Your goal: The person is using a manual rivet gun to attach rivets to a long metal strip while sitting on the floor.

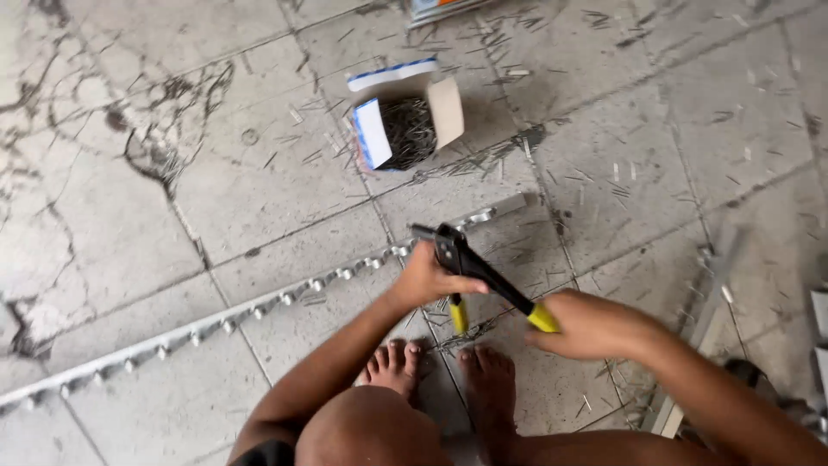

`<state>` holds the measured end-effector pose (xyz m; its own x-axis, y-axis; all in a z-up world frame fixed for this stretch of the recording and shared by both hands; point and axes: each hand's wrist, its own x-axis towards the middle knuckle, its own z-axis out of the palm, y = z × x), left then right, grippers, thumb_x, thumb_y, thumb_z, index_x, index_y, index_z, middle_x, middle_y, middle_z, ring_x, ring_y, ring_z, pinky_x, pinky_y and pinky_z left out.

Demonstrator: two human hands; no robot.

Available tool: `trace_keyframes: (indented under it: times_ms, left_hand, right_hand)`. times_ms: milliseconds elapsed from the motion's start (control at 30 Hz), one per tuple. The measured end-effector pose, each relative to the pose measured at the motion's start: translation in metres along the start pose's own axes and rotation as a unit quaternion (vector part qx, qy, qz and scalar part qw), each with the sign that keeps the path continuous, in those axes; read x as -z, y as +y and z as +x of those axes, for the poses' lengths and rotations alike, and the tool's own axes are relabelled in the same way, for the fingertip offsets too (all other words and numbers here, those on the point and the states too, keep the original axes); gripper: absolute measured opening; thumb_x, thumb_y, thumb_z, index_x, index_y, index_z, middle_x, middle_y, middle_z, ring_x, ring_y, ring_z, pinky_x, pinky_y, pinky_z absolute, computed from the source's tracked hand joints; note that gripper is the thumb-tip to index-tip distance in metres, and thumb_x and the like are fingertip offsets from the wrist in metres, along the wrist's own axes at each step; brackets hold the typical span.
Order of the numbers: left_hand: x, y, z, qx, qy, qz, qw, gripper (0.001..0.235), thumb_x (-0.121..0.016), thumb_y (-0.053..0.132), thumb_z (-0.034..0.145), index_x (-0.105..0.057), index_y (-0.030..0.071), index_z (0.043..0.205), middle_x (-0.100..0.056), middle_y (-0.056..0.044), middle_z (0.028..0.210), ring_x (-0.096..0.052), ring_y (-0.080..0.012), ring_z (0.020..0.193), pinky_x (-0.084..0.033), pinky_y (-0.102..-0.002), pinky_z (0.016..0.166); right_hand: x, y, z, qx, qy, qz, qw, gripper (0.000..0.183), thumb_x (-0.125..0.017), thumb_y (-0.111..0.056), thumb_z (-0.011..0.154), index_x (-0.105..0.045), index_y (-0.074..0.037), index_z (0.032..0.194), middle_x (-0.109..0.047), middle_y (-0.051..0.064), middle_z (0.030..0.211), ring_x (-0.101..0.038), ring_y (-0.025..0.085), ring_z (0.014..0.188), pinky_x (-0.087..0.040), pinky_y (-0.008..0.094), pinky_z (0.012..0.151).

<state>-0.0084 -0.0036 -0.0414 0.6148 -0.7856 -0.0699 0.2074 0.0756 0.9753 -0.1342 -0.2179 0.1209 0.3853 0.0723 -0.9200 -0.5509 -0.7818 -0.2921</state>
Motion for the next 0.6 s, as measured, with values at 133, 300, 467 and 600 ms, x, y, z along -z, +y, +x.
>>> trace_keyframes:
  times_ms: [133, 300, 467, 600]
  left_hand:
    - [0.018, 0.088, -0.003, 0.02, -0.046, -0.034, 0.998, 0.038, -0.089, 0.011, 0.072, -0.057, 0.005, 0.092, -0.069, -0.001, 0.076, -0.06, -0.0072, 0.06, -0.048, -0.02, 0.055]
    - [0.044, 0.134, -0.033, -0.045, -0.159, 0.314, 0.935, 0.023, -0.09, 0.023, 0.069, -0.073, 0.013, 0.082, -0.076, -0.002, 0.079, -0.07, -0.014, 0.064, -0.056, -0.028, 0.064]
    - [0.039, 0.157, -0.084, 0.092, -0.168, 0.527, 0.828, 0.028, -0.089, 0.036, 0.069, -0.077, 0.014, 0.081, -0.076, -0.001, 0.077, -0.069, -0.0186, 0.057, -0.054, -0.031, 0.055]
    - [0.04, 0.162, -0.104, 0.119, -0.113, 0.504, 0.848, 0.023, -0.089, 0.03, 0.07, -0.078, 0.016, 0.084, -0.075, 0.002, 0.074, -0.066, -0.012, 0.055, -0.052, -0.025, 0.05]
  right_hand:
    - [0.044, -0.029, -0.012, 0.05, -0.033, -0.111, 0.992, 0.039, -0.074, -0.052, 0.091, -0.059, -0.019, 0.074, -0.06, -0.009, 0.068, -0.056, 0.005, 0.054, -0.048, 0.023, 0.054]
    - [0.107, -0.086, 0.071, 0.272, 0.177, -0.086, 0.942, 0.012, -0.064, -0.014, 0.092, -0.073, -0.01, 0.099, -0.078, 0.006, 0.074, -0.054, 0.01, 0.04, -0.043, 0.025, 0.035]
    - [0.161, -0.112, 0.22, 0.293, 0.472, -0.318, 0.768, 0.011, -0.061, -0.001, 0.086, -0.071, -0.005, 0.083, -0.068, 0.011, 0.08, -0.062, 0.03, 0.082, -0.051, 0.045, 0.075]
    - [0.169, -0.124, 0.233, 0.253, 0.411, -0.341, 0.807, 0.018, -0.065, -0.004, 0.092, -0.08, -0.01, 0.086, -0.071, 0.006, 0.09, -0.054, 0.027, 0.101, -0.037, 0.05, 0.102]
